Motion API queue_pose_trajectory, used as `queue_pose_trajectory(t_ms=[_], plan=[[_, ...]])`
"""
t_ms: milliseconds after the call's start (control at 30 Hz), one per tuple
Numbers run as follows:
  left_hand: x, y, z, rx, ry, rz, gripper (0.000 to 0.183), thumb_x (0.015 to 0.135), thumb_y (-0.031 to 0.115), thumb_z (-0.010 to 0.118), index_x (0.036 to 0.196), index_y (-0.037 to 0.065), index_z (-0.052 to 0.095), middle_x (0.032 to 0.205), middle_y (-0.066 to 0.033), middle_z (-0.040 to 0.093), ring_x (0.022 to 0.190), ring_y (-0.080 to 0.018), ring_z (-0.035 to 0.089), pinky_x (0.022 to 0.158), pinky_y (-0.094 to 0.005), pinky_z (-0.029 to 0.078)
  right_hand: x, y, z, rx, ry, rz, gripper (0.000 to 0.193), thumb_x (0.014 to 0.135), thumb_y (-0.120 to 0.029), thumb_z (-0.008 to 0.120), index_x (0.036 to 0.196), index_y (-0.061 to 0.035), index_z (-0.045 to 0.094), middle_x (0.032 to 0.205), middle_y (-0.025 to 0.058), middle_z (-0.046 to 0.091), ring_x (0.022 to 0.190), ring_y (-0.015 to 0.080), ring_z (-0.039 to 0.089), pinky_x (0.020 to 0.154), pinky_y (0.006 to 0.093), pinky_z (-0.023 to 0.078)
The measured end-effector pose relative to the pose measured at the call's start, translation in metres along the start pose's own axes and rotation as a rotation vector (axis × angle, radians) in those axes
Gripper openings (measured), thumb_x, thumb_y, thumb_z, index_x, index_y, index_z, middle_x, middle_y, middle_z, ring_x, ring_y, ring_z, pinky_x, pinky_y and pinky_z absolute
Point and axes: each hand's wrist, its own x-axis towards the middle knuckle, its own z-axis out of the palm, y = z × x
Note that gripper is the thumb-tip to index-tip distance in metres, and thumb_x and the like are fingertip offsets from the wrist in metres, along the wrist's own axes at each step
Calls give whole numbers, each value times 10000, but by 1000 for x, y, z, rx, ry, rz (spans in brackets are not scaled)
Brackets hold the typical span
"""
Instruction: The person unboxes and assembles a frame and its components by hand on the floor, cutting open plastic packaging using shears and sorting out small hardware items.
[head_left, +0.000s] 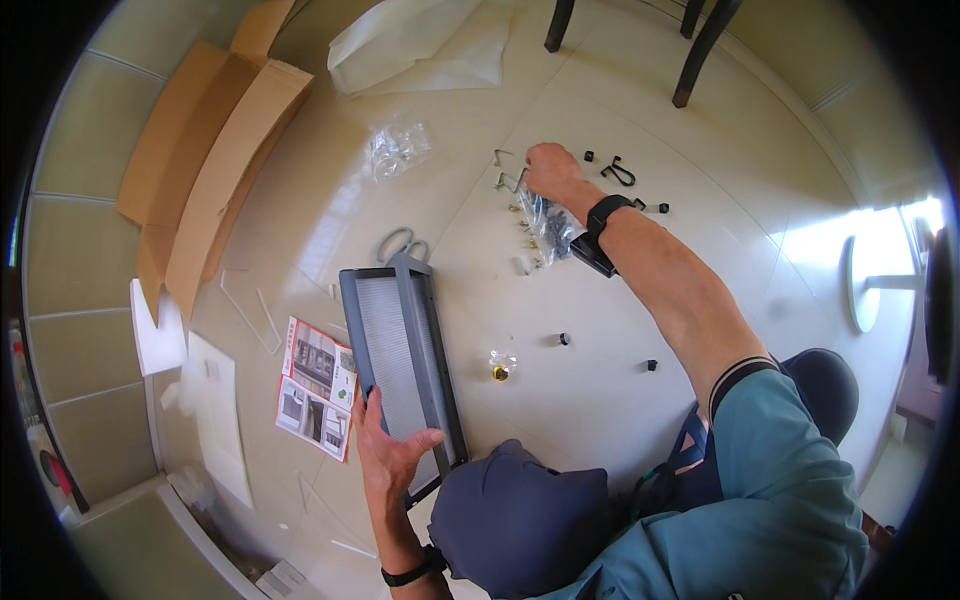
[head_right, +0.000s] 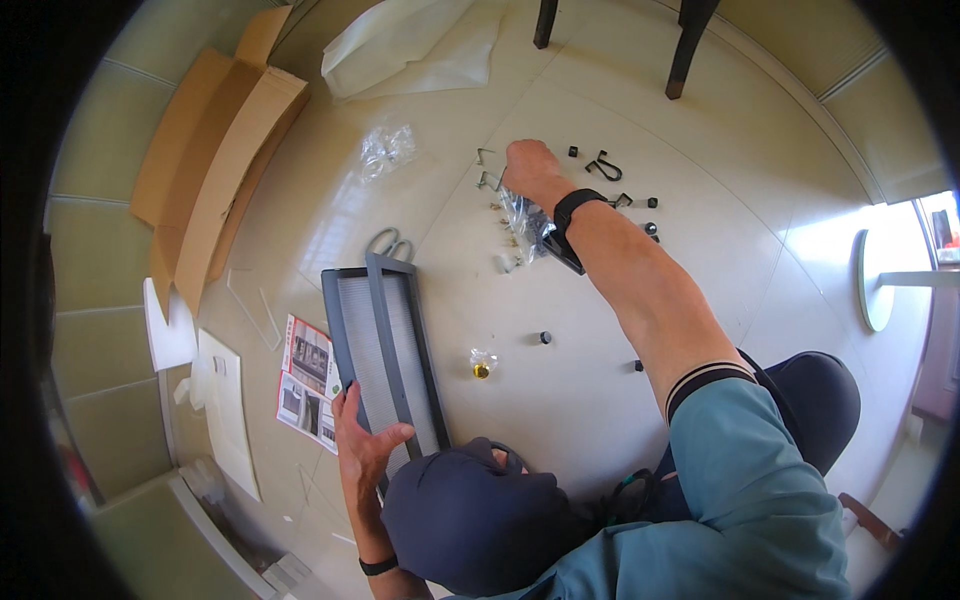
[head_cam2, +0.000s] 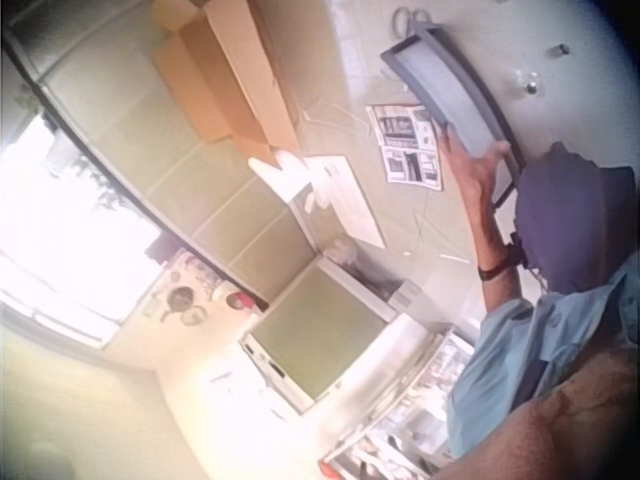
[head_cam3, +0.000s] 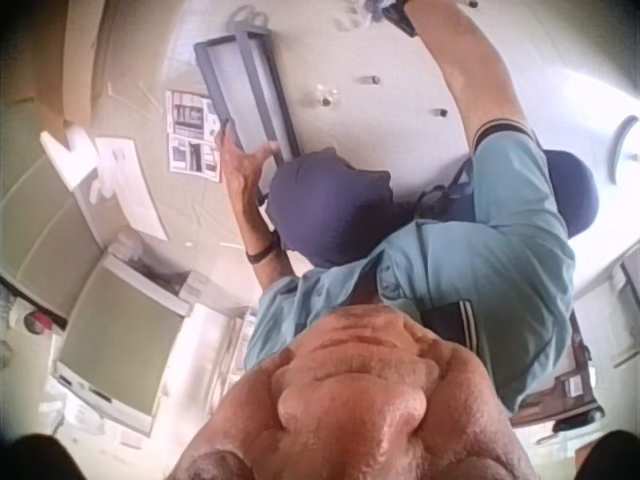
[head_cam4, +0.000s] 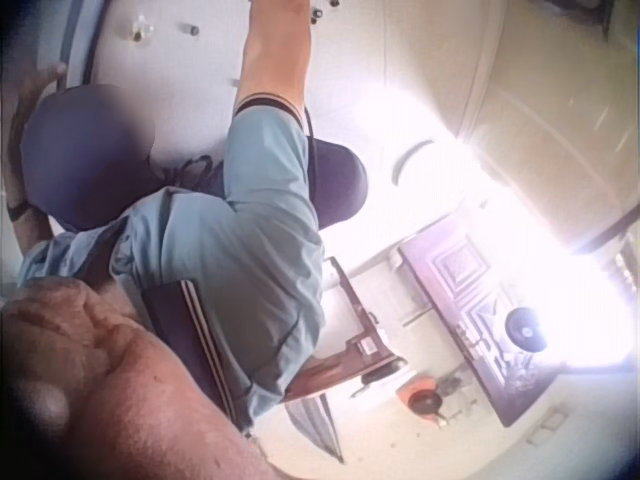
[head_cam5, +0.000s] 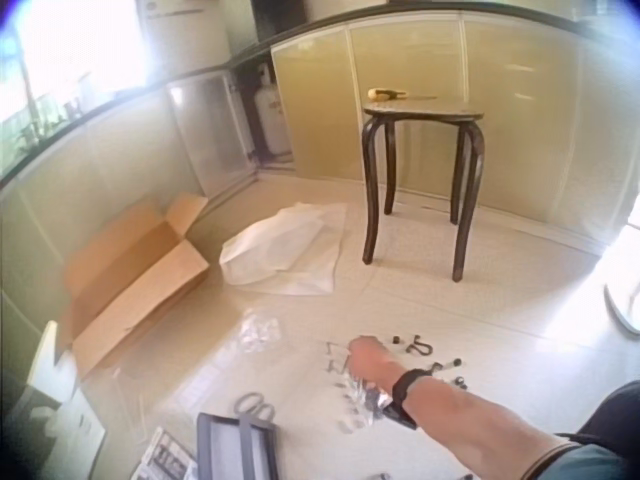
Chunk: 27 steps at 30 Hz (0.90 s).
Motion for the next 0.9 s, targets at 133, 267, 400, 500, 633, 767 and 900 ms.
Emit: queue_pose_trajectory(t_ms=[133,267,400,500,633,767,900], plan=[[1,3,-2,-26,-6,-5,1248,457,596,901,1352,-139,436,1378,-277,422,1276,-410,439,1070,-438,389,0,-4,1,-5,0,-24,190,732,-141,630,884,-66,718,969,166,697,941,372,663,823,457,544],[0,2,-1,-4,9,27,1241,466,604,892,1345,-143,435,1354,-268,433,1254,-408,452,1053,-442,402,-7,1,0,26,35,-199,147,759,-134,609,846,-78,713,916,138,694,934,349,634,810,445,533],[-2,6,-1,6,21,48,1204,493,591,884,1331,-149,438,1334,-258,442,1232,-401,465,1029,-440,422,-15,8,-8,125,148,-389,129,813,-162,590,813,-80,689,857,107,685,943,308,590,782,431,520],[-2,5,-1,9,29,53,1190,503,579,884,1333,-147,435,1333,-255,444,1226,-396,471,1020,-436,431,-26,2,-21,272,211,-346,135,834,-167,579,834,-76,679,839,109,679,913,309,598,785,443,511],[-2,9,-1,-12,23,51,1188,500,554,896,1342,-141,427,1338,-253,441,1233,-395,470,1021,-436,435,-39,0,-37,301,270,-317,129,836,-159,586,860,-68,674,817,114,689,838,320,623,747,431,514],[-3,6,-1,-2,23,34,1164,508,514,912,1354,-123,429,1351,-254,436,1242,-399,468,1026,-436,435,-57,-7,-39,587,124,-264,149,824,-169,615,855,-42,687,767,117,696,677,276,633,652,369,507],[-3,-3,-3,-15,17,37,1106,520,418,933,1370,-88,437,1364,-247,435,1243,-394,473,1031,-427,434,-74,-27,-42,815,-160,-72,195,813,-188,649,839,0,693,700,79,670,602,151,588,585,304,482]])
